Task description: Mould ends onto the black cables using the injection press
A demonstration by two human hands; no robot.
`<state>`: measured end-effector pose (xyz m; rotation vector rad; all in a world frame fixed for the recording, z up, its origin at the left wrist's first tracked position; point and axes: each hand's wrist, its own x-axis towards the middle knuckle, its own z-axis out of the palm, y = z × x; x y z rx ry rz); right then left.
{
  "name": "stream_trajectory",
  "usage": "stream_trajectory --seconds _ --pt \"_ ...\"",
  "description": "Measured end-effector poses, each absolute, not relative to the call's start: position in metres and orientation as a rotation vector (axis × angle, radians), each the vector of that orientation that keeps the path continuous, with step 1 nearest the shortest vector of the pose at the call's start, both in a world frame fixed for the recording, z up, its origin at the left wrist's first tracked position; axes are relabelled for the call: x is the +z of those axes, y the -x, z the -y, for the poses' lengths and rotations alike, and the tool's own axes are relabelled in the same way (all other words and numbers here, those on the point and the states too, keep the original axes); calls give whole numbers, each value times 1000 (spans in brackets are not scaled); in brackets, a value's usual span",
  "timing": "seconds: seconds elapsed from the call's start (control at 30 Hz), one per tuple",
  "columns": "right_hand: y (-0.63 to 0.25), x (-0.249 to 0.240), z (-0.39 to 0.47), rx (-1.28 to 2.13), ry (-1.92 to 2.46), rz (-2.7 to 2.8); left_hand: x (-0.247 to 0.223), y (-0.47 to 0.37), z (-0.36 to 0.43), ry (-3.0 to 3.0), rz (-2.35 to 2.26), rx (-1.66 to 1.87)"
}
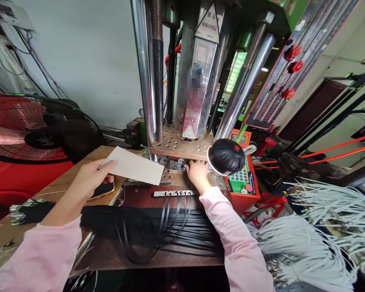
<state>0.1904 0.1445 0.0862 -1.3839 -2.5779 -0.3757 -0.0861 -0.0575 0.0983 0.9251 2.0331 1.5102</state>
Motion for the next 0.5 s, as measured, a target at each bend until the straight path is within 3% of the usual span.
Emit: stream_trajectory --seconds 0.5 --pt "-208 100 -160 -312 1331 2691 96 87 57 -925 -2050 1550"
